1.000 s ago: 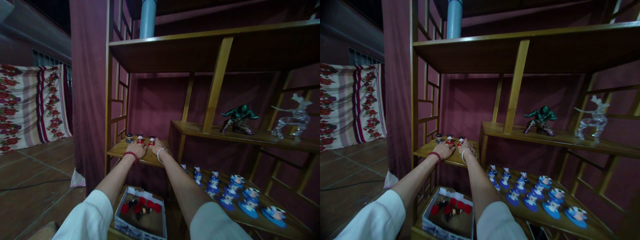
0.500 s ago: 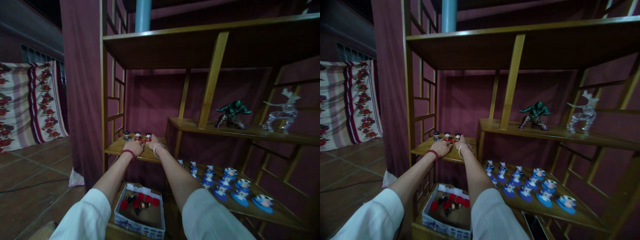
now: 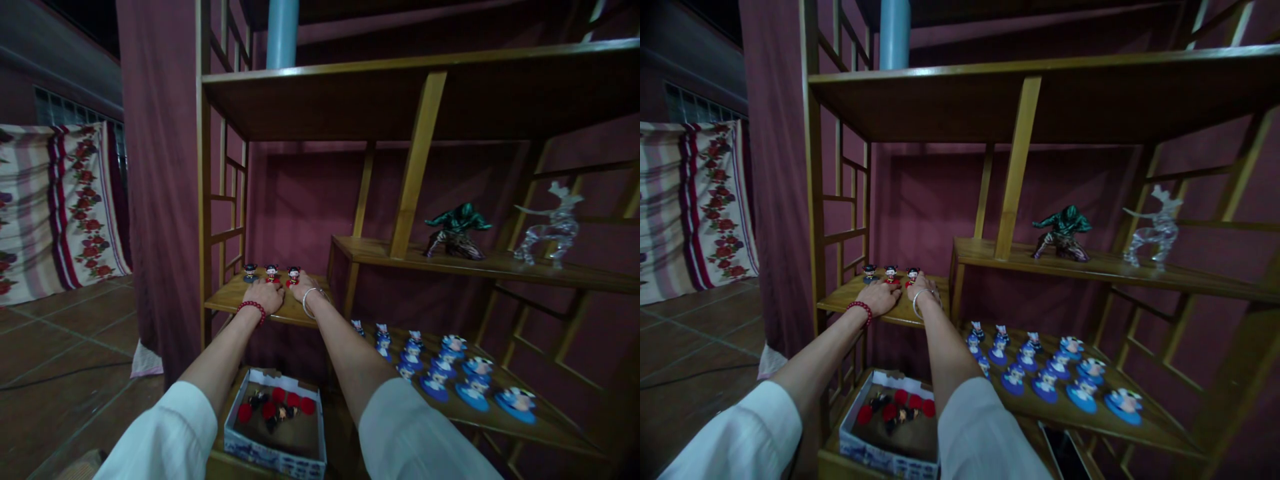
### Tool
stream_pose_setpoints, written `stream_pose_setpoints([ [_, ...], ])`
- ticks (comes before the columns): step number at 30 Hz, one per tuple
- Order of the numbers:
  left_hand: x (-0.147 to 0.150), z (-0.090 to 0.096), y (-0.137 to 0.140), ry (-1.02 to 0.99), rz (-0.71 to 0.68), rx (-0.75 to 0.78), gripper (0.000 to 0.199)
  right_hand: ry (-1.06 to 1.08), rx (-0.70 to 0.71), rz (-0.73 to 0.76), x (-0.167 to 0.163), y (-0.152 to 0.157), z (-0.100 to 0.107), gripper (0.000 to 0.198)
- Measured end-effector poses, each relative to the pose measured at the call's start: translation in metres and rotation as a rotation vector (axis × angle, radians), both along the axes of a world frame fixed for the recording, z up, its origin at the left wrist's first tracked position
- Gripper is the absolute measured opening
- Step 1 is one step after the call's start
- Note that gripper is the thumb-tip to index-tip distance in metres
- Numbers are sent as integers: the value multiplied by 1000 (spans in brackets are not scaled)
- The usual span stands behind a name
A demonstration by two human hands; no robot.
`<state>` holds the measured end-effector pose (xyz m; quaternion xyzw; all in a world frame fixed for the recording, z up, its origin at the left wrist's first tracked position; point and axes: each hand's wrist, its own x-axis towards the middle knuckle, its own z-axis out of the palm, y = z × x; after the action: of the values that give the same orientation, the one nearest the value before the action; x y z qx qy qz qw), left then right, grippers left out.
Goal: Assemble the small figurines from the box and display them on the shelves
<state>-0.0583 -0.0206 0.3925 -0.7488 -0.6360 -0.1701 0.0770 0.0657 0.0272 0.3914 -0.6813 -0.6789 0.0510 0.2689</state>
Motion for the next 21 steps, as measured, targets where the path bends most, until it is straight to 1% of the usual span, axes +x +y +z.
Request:
stream_pose_setpoints([
  [10,0,-1,3,-3,-13,-13,44,-24,-27,-22,-1,2,0,43],
  [21,0,-1,3,19,-9,14,42,-37,-18,-25,-2,-4,3,41],
])
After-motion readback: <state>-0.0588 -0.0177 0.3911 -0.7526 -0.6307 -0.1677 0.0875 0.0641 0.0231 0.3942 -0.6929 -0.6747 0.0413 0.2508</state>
